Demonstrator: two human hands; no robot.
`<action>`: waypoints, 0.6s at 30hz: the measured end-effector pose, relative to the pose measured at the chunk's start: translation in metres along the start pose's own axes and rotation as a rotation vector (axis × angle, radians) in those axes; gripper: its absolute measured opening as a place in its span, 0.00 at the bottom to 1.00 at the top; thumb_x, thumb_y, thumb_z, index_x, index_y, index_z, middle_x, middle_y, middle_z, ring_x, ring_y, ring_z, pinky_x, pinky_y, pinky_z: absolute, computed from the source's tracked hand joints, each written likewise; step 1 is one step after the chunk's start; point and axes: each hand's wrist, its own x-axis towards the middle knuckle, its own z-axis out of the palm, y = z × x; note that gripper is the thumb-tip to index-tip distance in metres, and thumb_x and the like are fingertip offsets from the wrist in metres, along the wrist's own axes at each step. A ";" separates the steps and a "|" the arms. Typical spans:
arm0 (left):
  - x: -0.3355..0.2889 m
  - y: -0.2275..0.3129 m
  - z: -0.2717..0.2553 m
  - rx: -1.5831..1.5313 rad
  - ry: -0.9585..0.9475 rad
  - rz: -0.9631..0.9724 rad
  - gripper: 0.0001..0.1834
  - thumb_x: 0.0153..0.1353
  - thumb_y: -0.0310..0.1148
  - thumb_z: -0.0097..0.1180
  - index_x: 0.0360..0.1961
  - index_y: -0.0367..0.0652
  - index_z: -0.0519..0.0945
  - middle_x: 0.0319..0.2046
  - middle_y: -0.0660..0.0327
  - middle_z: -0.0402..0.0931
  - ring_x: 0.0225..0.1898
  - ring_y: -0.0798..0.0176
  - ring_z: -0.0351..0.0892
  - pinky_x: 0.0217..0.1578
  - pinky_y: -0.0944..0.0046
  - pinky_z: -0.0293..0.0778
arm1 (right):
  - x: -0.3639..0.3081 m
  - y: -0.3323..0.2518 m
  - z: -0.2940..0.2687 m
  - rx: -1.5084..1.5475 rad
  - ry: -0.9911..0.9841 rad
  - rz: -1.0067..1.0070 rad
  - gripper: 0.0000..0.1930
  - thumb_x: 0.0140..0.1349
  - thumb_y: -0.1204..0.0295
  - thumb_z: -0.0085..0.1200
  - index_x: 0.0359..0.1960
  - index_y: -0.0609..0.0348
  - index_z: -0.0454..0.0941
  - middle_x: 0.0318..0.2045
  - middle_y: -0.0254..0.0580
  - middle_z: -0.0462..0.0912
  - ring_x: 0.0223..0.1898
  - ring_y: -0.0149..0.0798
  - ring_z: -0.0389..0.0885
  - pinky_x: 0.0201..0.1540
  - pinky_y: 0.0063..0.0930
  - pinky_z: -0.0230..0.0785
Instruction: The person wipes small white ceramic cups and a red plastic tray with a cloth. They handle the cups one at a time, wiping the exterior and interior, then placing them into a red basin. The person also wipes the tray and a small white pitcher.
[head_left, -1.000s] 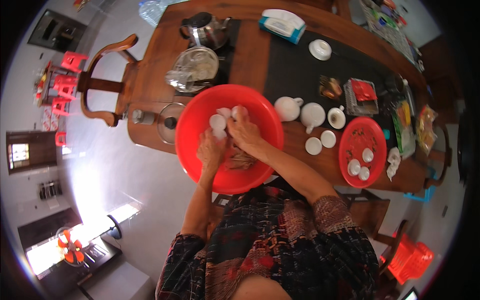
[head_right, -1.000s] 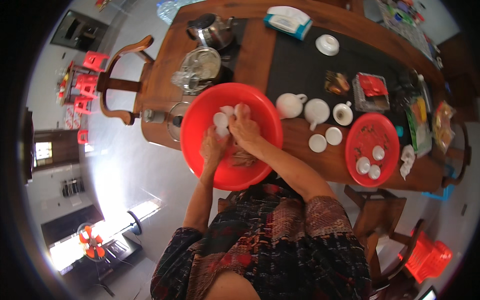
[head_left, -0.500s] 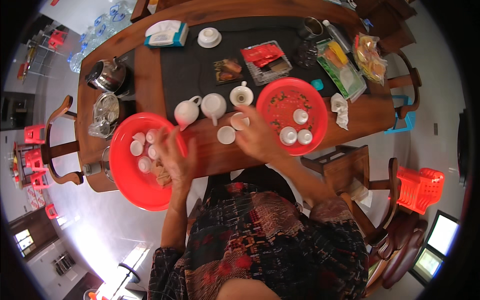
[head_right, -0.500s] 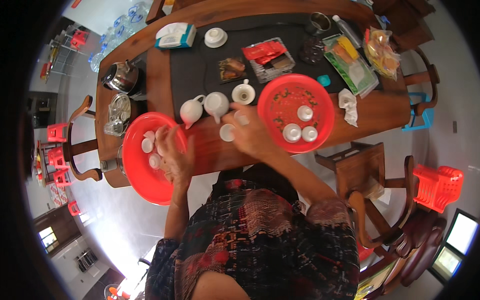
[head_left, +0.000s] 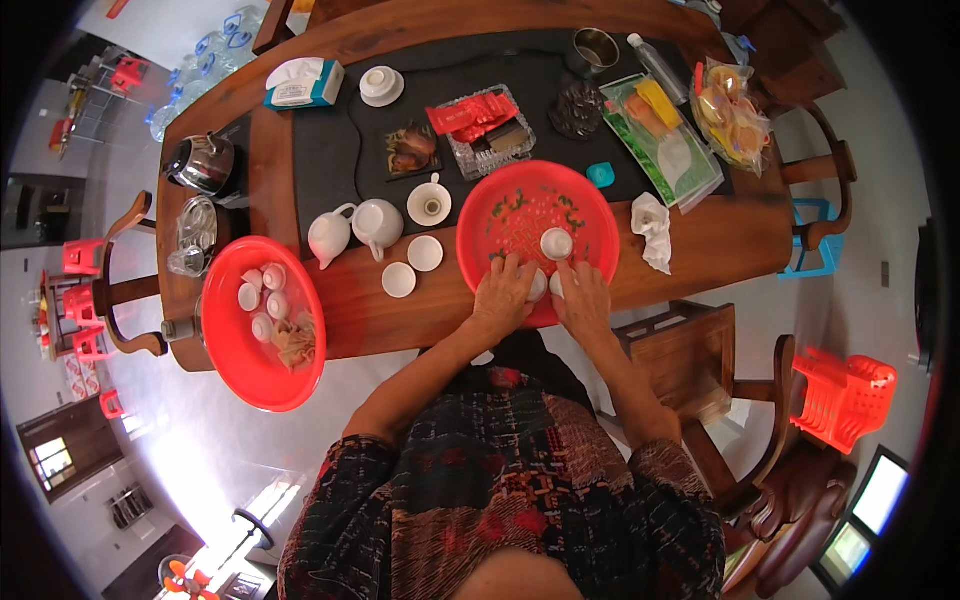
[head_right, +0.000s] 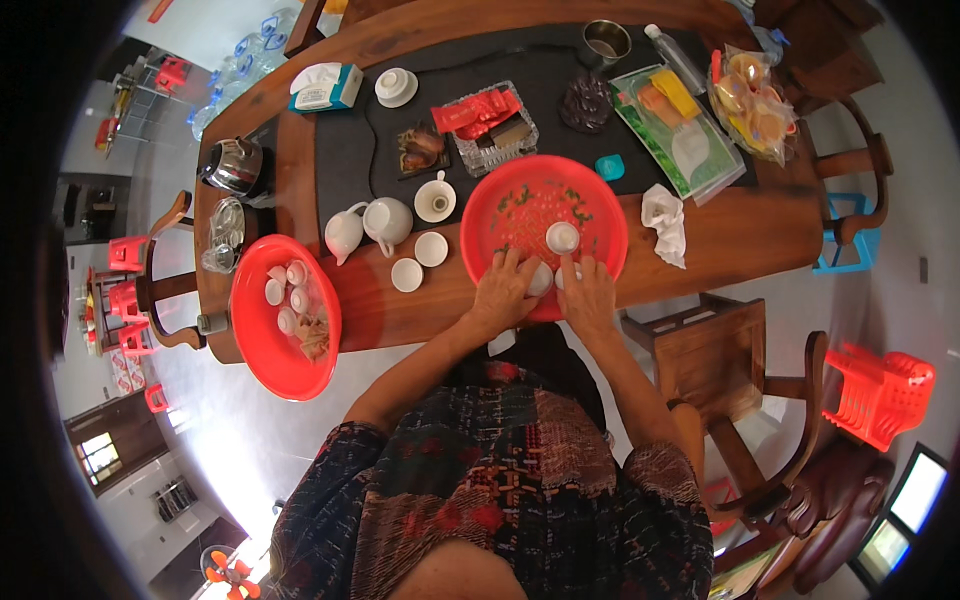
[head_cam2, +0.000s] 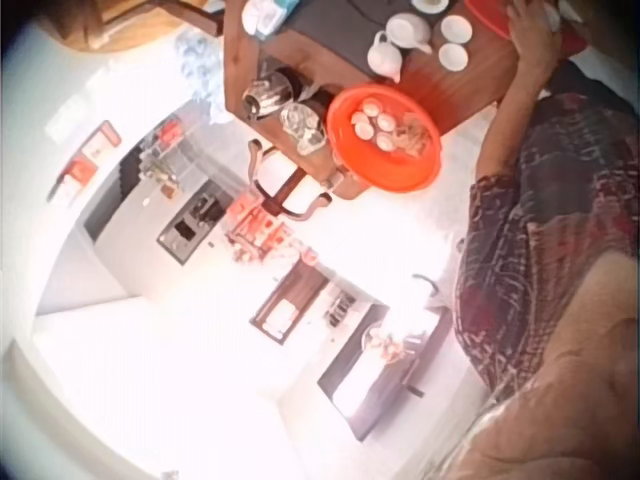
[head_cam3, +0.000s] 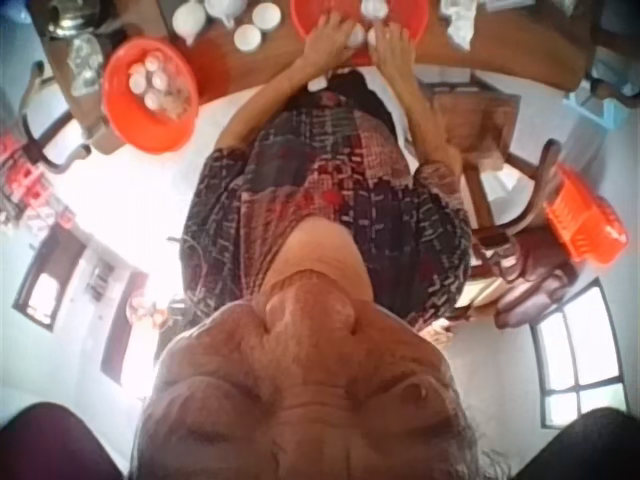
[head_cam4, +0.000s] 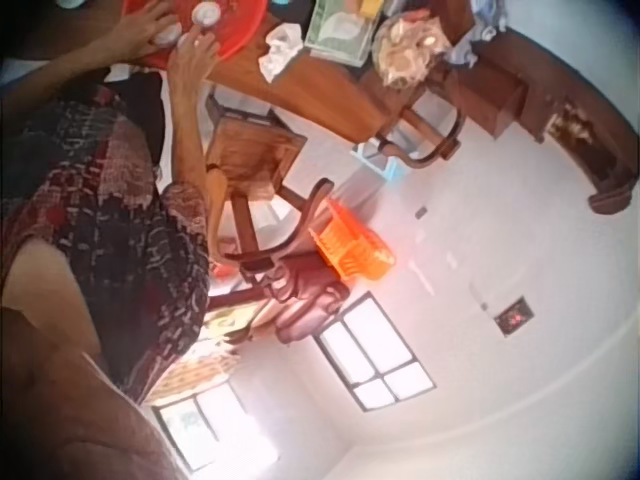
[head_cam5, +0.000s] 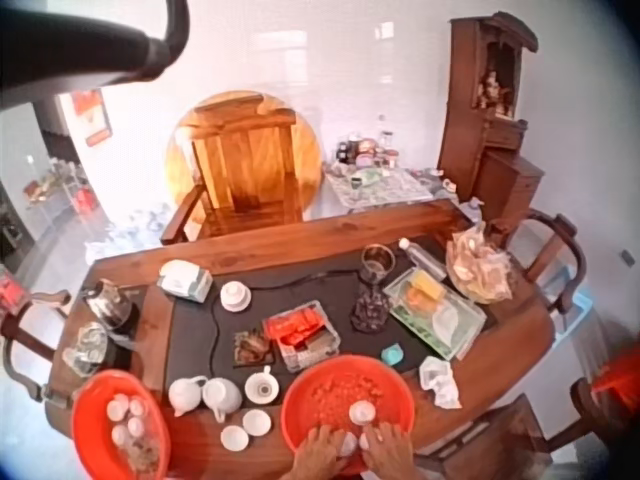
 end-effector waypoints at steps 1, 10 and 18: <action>0.000 0.000 0.002 0.013 -0.006 -0.008 0.30 0.38 0.32 0.67 0.46 0.44 0.72 0.44 0.53 0.68 0.45 0.47 0.70 0.42 0.53 0.73 | 0.001 0.002 -0.003 0.090 0.043 0.034 0.32 0.41 0.70 0.64 0.53 0.53 0.70 0.38 0.46 0.68 0.42 0.49 0.70 0.37 0.40 0.68; 0.003 -0.007 -0.015 -0.325 0.060 -0.208 0.31 0.38 0.36 0.71 0.46 0.40 0.73 0.41 0.54 0.72 0.46 0.52 0.73 0.44 0.58 0.73 | 0.060 0.010 -0.011 0.123 -0.022 -0.096 0.29 0.42 0.73 0.61 0.51 0.43 0.73 0.41 0.45 0.66 0.44 0.51 0.68 0.39 0.40 0.72; -0.016 -0.031 -0.051 -0.948 0.012 -0.435 0.31 0.46 0.44 0.70 0.46 0.36 0.73 0.41 0.55 0.77 0.43 0.62 0.77 0.44 0.63 0.73 | 0.074 -0.003 0.001 0.051 -0.216 0.002 0.21 0.44 0.72 0.59 0.44 0.46 0.74 0.45 0.46 0.65 0.49 0.55 0.65 0.39 0.42 0.75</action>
